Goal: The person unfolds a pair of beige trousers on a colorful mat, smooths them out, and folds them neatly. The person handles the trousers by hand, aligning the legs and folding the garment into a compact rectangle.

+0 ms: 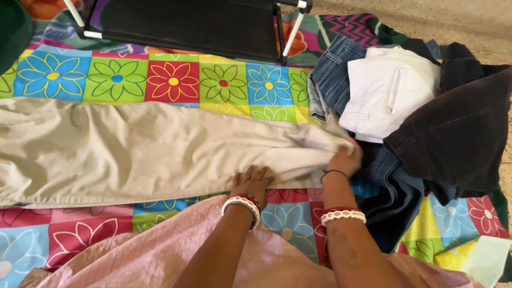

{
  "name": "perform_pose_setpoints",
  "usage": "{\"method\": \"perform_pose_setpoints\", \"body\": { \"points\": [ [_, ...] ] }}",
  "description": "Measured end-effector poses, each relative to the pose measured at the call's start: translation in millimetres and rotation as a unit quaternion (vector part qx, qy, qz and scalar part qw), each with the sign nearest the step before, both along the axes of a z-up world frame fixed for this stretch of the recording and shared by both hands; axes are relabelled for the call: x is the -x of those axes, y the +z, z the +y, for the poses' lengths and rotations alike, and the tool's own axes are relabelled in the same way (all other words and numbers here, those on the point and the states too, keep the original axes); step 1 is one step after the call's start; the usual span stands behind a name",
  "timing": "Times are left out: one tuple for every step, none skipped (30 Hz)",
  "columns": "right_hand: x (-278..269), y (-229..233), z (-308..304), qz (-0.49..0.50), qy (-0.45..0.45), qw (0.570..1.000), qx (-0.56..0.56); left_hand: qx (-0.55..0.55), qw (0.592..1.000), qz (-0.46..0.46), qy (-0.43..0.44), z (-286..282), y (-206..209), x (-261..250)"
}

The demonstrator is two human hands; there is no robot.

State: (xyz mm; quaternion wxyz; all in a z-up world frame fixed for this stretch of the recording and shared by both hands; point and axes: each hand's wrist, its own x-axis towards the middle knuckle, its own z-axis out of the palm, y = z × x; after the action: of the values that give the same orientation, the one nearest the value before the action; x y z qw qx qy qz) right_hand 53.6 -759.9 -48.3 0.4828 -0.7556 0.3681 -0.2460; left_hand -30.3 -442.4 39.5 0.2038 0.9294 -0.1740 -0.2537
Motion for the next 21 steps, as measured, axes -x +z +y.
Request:
{"method": "perform_pose_setpoints", "body": {
  "points": [
    [2.8, 6.3, 0.5, -0.024, -0.045, 0.998, 0.046, 0.004, 1.000, -0.007, 0.003, 0.2, -0.2, -1.0],
    [6.6, 13.3, 3.2, -0.039, -0.088, 0.992, 0.084, 0.009, 1.000, -0.014, 0.006, -0.4, -0.5, -1.5],
    [13.0, 20.8, 8.3, -0.011, -0.127, 0.988, 0.086, 0.010, 1.000, -0.017, 0.006, -1.8, -1.4, -0.8],
    [20.2, 28.3, 17.0, 0.015, -0.169, 0.981, 0.089, 0.010, 1.000, -0.020, 0.005, -2.2, -2.8, -0.2],
    [27.5, 35.3, 29.6, 0.036, -0.208, 0.973, 0.090, 0.010, 1.000, -0.021, 0.004, -1.8, -4.9, 1.5],
    [31.3, 43.2, 44.7, 0.045, -0.222, 0.967, 0.118, 0.014, 0.999, -0.032, 0.008, -1.8, -6.8, 1.7],
    [34.3, 51.2, 61.2, 0.061, -0.231, 0.960, 0.145, 0.017, 0.999, -0.042, 0.013, -2.0, -8.7, 2.2],
    [36.1, 60.7, 75.9, 0.075, -0.236, 0.954, 0.169, 0.021, 0.998, -0.051, 0.018, -2.2, -10.1, 2.3],
    [32.2, 71.8, 89.2, 0.080, -0.213, 0.952, 0.205, 0.036, 0.997, -0.055, 0.033, -1.7, -10.4, -1.8],
    [27.8, 83.0, 100.0, 0.094, -0.194, 0.946, 0.242, 0.052, 0.996, -0.060, 0.047, -1.4, -10.1, -6.6],
    [26.8, 92.7, 108.5, 0.083, -0.169, 0.942, 0.278, 0.068, 0.994, -0.063, 0.062, -0.3, -9.8, -10.2],
    [25.8, 101.1, 115.3, 0.072, -0.144, 0.936, 0.312, 0.063, 0.993, -0.082, 0.060, 2.1, -9.5, -14.5],
    [26.8, 107.5, 119.7, 0.062, -0.119, 0.928, 0.347, 0.059, 0.991, -0.101, 0.058, 5.5, -9.7, -20.0],
    [28.1, 112.8, 121.4, 0.039, -0.100, 0.920, 0.377, 0.055, 0.990, -0.119, 0.056, 9.2, -9.9, -26.5],
    [26.6, 117.8, 120.9, 0.015, -0.082, 0.910, 0.407, 0.060, 0.987, -0.133, 0.069, 12.7, -9.9, -35.2],
    [24.8, 119.6, 121.8, -0.010, -0.063, 0.898, 0.436, 0.064, 0.984, -0.147, 0.082, 16.7, -9.9, -44.4],
    [23.1, 118.1, 124.3, -0.019, -0.030, 0.900, 0.435, 0.067, 0.980, -0.160, 0.094, 21.1, -10.1, -52.7],
    [19.5, 115.2, 125.6, -0.028, 0.003, 0.901, 0.433, 0.062, 0.978, -0.172, 0.097, 25.5, -10.3, -60.3],
    [13.9, 110.8, 126.3, -0.038, 0.035, 0.901, 0.432, 0.058, 0.976, -0.185, 0.100, 29.7, -9.9, -69.1],
    [7.0, 102.1, 130.7, -0.113, 0.118, 0.937, 0.309, 0.054, 0.973, -0.197, 0.102, 33.4, -9.4, -77.4],
    [-0.1, 91.7, 133.7, -0.186, 0.198, 0.946, 0.180, 0.051, 0.971, -0.207, 0.104, 36.1, -8.3, -85.9]
  ]
}}
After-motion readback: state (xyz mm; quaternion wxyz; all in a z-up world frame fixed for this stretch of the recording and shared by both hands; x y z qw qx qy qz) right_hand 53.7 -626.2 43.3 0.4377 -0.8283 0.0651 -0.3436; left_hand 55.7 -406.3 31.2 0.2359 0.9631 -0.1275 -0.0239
